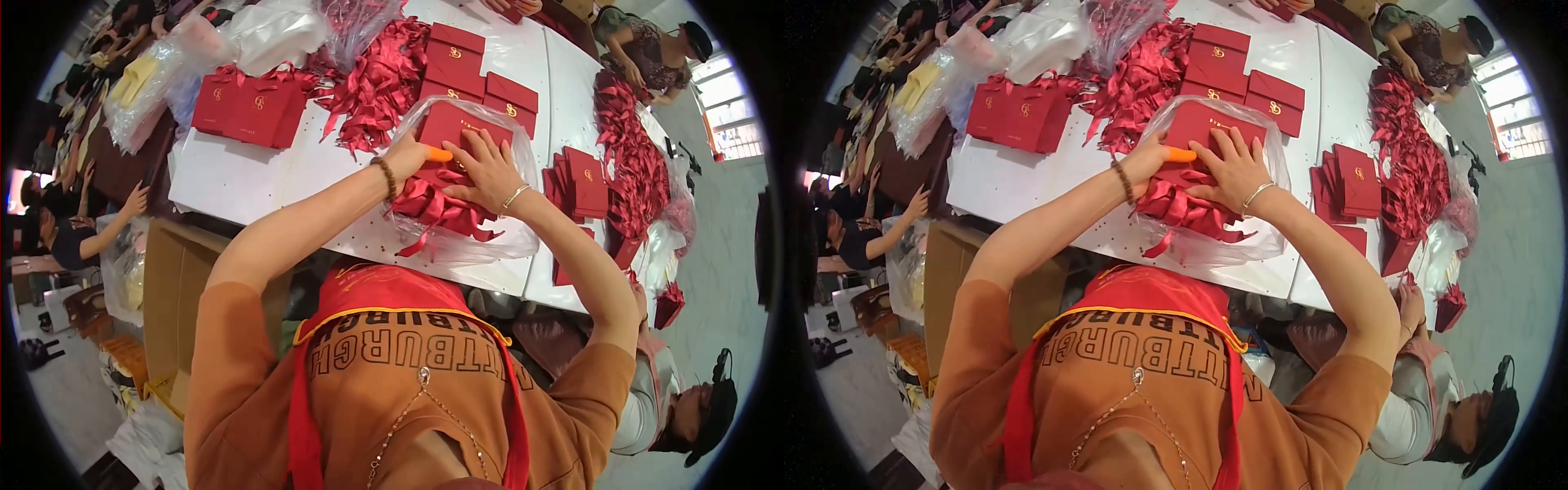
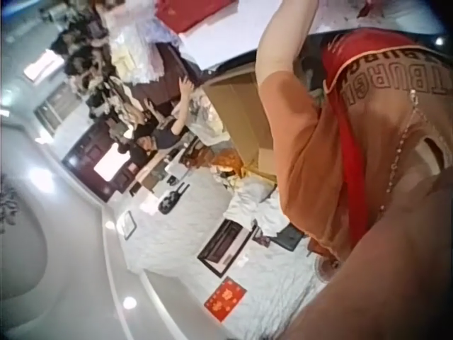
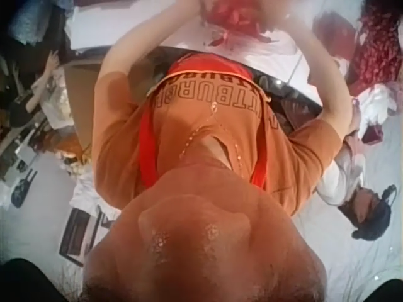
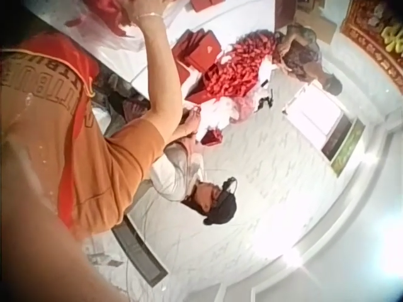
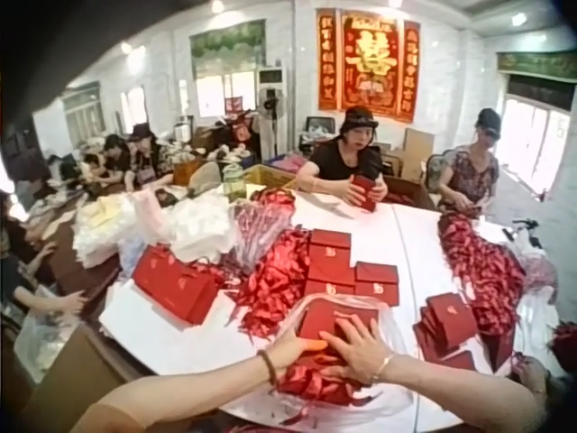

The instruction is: Packing red envelopes or folders into plastic bags and then into a cardboard box.

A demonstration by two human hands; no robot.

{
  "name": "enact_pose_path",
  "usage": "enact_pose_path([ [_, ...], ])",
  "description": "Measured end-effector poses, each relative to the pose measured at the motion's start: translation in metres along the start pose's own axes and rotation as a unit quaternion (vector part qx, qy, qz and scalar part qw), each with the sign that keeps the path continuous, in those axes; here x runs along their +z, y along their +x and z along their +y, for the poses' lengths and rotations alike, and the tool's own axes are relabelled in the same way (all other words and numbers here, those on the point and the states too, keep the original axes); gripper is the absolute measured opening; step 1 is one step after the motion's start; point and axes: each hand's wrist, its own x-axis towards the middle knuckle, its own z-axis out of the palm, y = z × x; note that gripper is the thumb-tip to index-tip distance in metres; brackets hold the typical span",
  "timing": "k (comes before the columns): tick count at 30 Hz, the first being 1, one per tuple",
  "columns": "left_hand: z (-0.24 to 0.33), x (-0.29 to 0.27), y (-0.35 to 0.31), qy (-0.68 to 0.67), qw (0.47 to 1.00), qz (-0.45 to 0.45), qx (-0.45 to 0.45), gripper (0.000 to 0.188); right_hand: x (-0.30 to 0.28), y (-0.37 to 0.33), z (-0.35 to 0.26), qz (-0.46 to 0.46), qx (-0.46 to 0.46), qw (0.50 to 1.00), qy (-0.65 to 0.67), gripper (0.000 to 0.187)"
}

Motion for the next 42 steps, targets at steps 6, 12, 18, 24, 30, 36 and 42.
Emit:
enact_pose_path([
  [6,0.081,-0.031,-0.064,0.083,0.994,-0.033,0.056,0.032,-0.002,-0.008,0.004,-0.01,0.019,0.999,0.023,0.069],
  [12,0.042,-0.255,-0.026,-0.135,0.867,0.447,0.174,0.03,-0.01,-0.004,-0.005,-0.006,0.01,0.999,0.032,0.071],
  [18,0.033,-0.298,0.002,-0.281,0.852,0.435,0.076,0.04,-0.011,-0.002,-0.004,-0.026,0.024,0.999,0.03,0.072],
  [24,0.018,-0.319,0.012,-0.306,0.861,0.401,0.06,0.039,-0.011,-0.004,-0.006,-0.029,0.024,0.999,0.032,0.073],
  [30,0.008,-0.311,0.026,-0.34,0.838,0.419,0.078,0.034,-0.012,-0.006,-0.005,-0.033,0.029,0.999,0.024,0.073],
  [36,-0.004,-0.304,0.036,-0.387,0.787,0.448,0.174,0.035,-0.012,0.0,-0.007,-0.027,0.021,0.999,0.029,0.073],
  [42,-0.017,-0.242,-0.021,-0.164,0.788,0.457,0.379,0.072,-0.016,-0.008,-0.011,-0.014,0.022,0.999,0.03,0.072],
])
